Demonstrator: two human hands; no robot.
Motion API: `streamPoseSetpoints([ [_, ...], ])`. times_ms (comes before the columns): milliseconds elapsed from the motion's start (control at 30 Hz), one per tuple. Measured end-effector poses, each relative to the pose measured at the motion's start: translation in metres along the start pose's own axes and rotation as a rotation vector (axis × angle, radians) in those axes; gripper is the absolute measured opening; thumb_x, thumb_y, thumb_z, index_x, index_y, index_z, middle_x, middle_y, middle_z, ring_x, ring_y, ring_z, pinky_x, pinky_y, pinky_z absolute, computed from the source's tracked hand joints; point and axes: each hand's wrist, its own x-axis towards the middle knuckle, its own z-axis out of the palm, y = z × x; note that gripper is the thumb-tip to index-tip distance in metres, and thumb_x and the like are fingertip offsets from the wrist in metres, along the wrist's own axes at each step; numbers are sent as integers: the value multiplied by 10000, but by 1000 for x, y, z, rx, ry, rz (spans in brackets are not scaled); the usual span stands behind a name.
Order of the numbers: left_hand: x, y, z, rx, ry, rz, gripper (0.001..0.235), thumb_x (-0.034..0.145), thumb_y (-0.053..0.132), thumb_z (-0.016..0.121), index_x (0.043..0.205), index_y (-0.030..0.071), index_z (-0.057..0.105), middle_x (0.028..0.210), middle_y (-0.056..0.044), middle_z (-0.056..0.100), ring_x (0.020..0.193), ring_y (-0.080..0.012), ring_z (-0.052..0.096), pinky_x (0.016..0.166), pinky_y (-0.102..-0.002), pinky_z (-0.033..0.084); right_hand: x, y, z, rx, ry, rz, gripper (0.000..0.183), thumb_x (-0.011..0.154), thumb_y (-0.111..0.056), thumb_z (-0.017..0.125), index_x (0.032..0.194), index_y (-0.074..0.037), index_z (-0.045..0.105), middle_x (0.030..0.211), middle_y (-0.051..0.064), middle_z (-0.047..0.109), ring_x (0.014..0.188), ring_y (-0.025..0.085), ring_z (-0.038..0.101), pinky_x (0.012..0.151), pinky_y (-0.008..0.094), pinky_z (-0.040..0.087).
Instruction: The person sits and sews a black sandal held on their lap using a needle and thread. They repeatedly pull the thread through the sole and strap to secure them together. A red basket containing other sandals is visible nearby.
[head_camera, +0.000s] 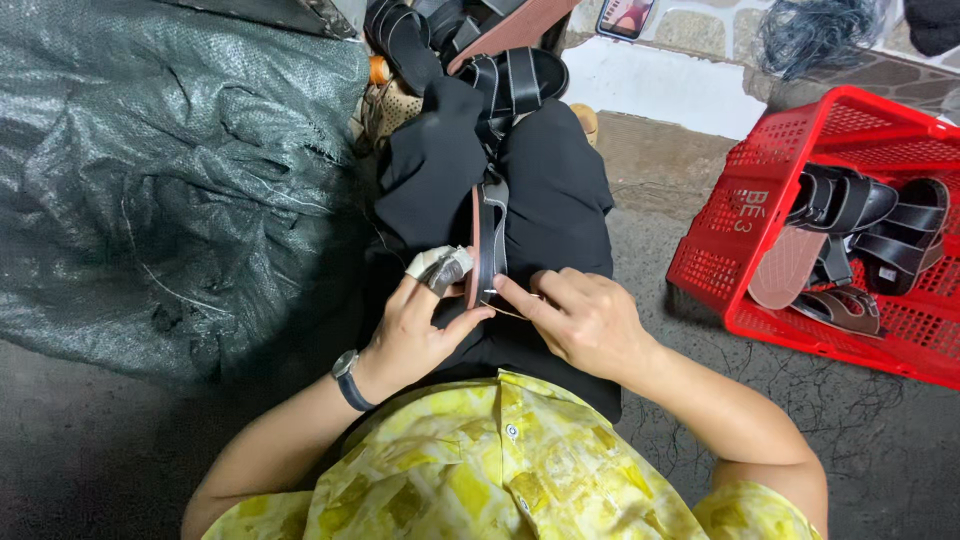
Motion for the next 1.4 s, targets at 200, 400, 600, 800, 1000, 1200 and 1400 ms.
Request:
streamPoseSetpoints([
  [200, 14, 3, -8, -183, -61, -67, 489, 715, 225, 839, 1125, 32, 655, 1101, -185, 600, 990, -373, 649, 815, -419, 548, -3, -3, -12, -177, -46, -31, 365, 901, -137, 480, 1235, -135, 628, 745, 39, 522, 583, 168, 562, 490, 240, 481],
  [400, 25, -11, 6, -210, -75, 57, 423, 689, 252, 845, 989, 7, 675, 1045, -171, 625, 930, -362, 656, 791, -407, 549, -15, 2, -8, -421, -163, -85, 473, 782, -113, 454, 1240, -128, 572, 746, 22, 446, 581, 154, 518, 433, 251, 436],
  [600, 18, -16, 31, -188, 33, 151, 506, 662, 297, 859, 1012, -9, 660, 1041, -194, 617, 944, -368, 644, 789, -418, 548, -53, 25, 47, -44, -49, 70, 184, 858, -108, 516, 1024, -57, 577, 710, 12, 518, 542, 204, 586, 413, 286, 473],
  [800, -17, -7, 27, -3, 23, 87, 277, 809, 282, 755, 749, 52, 613, 979, -99, 583, 781, -233, 633, 647, -282, 538, -77, 13, 44, 298, 29, 411, 262, 880, -128, 632, 1097, 5, 572, 832, 138, 693, 672, 361, 679, 512, 399, 526],
  [1000, 4, 21, -9, -1084, -305, -426, 156, 926, 168, 602, 987, 30, 645, 880, -160, 703, 415, -106, 550, 367, -188, 466, -83, 11, 54, 394, 161, 435, 320, 845, -74, 678, 1116, 57, 569, 854, 180, 705, 718, 319, 702, 593, 356, 545],
  [1200, -5, -16, 36, -529, -198, -406, 278, 778, 146, 731, 964, 16, 571, 710, -124, 625, 454, -175, 604, 379, -251, 468, -57, -3, 36, 258, 291, 317, 311, 727, -57, 793, 1020, 9, 712, 883, 138, 709, 730, 299, 702, 619, 362, 570],
  [1400, 23, 18, 21, 185, -177, 223, 186, 876, 283, 629, 774, 129, 608, 865, -41, 564, 791, -205, 599, 528, -285, 510, -47, 0, -43, -62, -273, 354, 504, 764, -61, 659, 1240, -225, 635, 697, 151, 626, 530, 369, 604, 481, 501, 511],
])
